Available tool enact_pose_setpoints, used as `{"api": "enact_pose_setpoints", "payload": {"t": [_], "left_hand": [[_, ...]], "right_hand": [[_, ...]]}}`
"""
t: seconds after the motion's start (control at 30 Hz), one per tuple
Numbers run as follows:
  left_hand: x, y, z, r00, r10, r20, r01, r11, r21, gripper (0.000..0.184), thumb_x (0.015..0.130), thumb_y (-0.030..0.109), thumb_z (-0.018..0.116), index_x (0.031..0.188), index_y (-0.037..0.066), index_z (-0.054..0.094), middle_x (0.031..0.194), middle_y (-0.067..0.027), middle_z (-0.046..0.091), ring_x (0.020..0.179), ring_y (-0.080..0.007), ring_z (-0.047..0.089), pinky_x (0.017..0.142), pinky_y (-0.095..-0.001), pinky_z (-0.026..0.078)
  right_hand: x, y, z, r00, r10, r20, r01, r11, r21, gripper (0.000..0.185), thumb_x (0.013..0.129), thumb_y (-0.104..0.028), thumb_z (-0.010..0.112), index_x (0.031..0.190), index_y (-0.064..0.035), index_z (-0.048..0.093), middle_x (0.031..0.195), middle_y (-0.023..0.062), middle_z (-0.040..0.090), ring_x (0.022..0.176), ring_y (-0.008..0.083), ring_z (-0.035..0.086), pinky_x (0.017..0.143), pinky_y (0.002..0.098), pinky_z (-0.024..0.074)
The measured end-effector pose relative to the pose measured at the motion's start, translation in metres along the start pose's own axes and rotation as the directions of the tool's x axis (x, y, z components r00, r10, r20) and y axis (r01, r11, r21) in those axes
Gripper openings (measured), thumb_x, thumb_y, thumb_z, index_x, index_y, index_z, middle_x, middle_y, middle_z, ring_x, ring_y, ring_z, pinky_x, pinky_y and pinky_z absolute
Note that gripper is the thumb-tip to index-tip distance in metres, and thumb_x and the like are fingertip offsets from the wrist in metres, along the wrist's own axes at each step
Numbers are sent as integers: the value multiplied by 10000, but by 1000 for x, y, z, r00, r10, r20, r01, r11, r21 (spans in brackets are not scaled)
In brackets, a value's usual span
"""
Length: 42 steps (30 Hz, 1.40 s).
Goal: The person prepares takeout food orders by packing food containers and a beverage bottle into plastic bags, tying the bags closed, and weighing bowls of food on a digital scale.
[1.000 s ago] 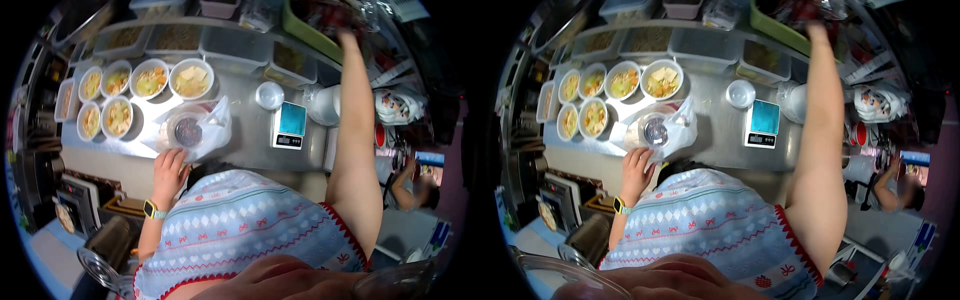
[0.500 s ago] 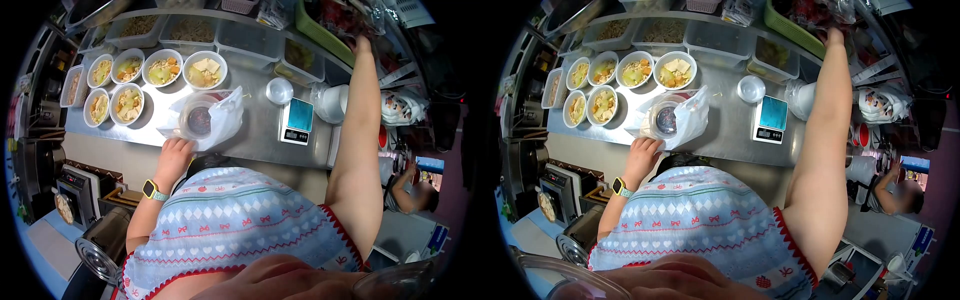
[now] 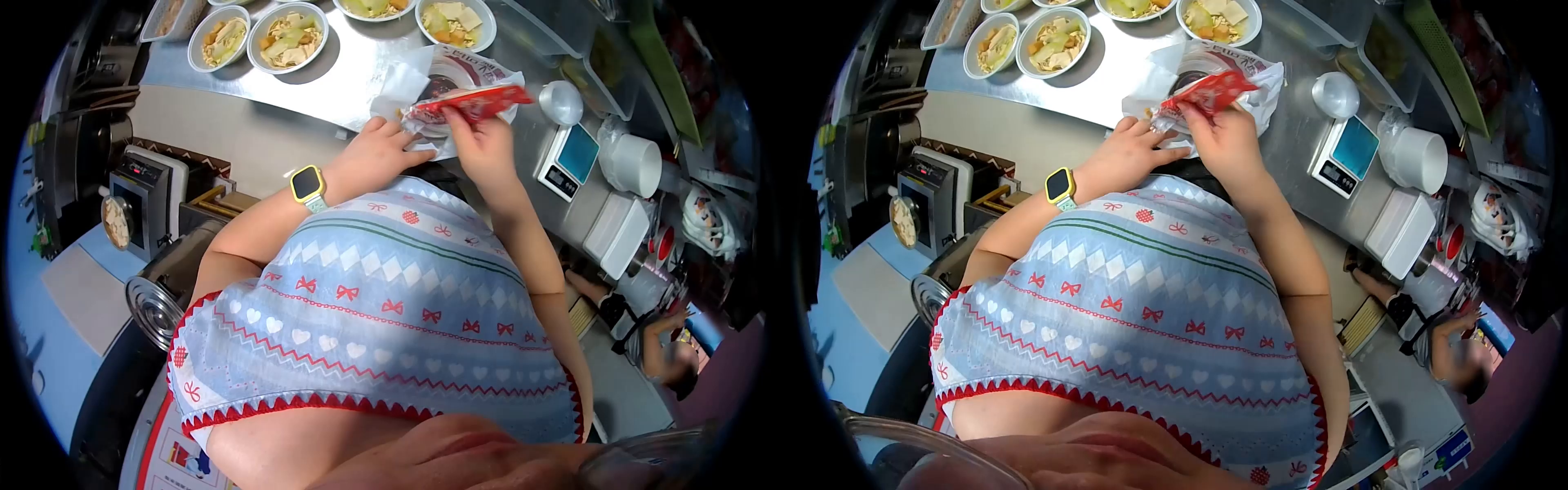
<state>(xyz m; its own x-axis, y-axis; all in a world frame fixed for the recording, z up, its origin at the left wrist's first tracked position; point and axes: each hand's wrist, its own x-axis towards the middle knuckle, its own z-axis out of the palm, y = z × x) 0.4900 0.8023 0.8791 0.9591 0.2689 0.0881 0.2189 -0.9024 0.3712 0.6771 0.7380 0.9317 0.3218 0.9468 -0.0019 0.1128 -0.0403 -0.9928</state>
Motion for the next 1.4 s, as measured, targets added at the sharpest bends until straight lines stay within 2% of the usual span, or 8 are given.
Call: {"api": "enact_pose_setpoints", "payload": {"t": [0.3, 0.53, 0.73, 0.8, 1.03, 1.1, 1.27, 1.4], "left_hand": [[13, 3, -7, 998, 40, 57, -41, 999, 14, 426, 824, 141, 512, 1232, 245, 580, 979, 75, 638, 897, -140, 530, 840, -315, 348], [12, -22, -24, 969, -15, -246, -17, 992, -129, 362, 712, 179, 681, 1071, 162, 640, 929, -12, 613, 912, -196, 536, 799, -351, 386], [40, -38, -16, 659, -329, -677, 252, 944, -213, 408, 769, 278, 717, 1069, 33, 590, 1005, -131, 579, 942, -334, 540, 873, -411, 417], [30, -54, -12, 860, -423, -284, 317, 881, -352, 395, 809, 243, 693, 1099, 16, 550, 925, -104, 592, 862, -230, 573, 765, -339, 463], [10, -61, -16, 812, -582, -47, 45, 142, -989, 220, 901, 77, 566, 1105, 6, 526, 947, -4, 576, 873, -74, 507, 814, -217, 408], [12, -59, -24, 816, -576, -58, 47, 165, -985, 245, 902, 89, 573, 1126, 2, 522, 979, -12, 585, 903, -81, 521, 835, -224, 409], [27, -71, -29, 835, -549, -30, 77, 172, -982, 308, 913, 148, 586, 1166, -12, 518, 1022, -23, 610, 960, -83, 547, 867, -224, 416], [33, -86, -31, 831, -556, 16, 64, 68, -996, 241, 919, 141, 556, 1112, -3, 563, 1013, -32, 625, 937, -98, 553, 870, -238, 416]], "right_hand": [[-22, 26, -27, 979, 55, 198, 141, 520, -842, 157, 787, -157, 664, 908, -76, 605, 915, 111, 597, 848, 306, 593, 713, 388, 490], [-23, 23, -30, 989, -3, 146, 133, 443, -887, 132, 774, -147, 649, 877, -73, 614, 864, 108, 609, 821, 296, 600, 692, 406, 484], [-2, 70, -6, 972, 213, 101, 53, 222, -974, 179, 807, -249, 585, 747, -103, 670, 743, 119, 660, 705, 313, 650, 615, 424, 510], [-1, 62, 11, 971, 211, 114, 56, 266, -962, 182, 807, -254, 583, 748, -104, 669, 737, 118, 659, 705, 307, 650, 614, 422, 510], [-3, 63, 14, 995, 59, 80, 47, 425, -904, 232, 822, -298, 567, 780, -91, 661, 729, 123, 661, 680, 302, 655, 594, 420, 509], [-8, 60, 15, 964, -61, 260, 254, 509, -823, 272, 842, -355, 576, 829, -96, 661, 740, 111, 662, 674, 296, 651, 592, 418, 505], [0, 37, -31, 918, -329, -220, -97, 351, -931, 296, 827, -300, 632, 908, -16, 616, 835, 189, 617, 789, 360, 614, 707, 442, 493], [4, 81, -58, 995, 14, -95, -90, 483, -871, 275, 912, -242, 521, 1031, 6, 518, 777, 166, 617, 727, 290, 624, 682, 419, 504]]}}
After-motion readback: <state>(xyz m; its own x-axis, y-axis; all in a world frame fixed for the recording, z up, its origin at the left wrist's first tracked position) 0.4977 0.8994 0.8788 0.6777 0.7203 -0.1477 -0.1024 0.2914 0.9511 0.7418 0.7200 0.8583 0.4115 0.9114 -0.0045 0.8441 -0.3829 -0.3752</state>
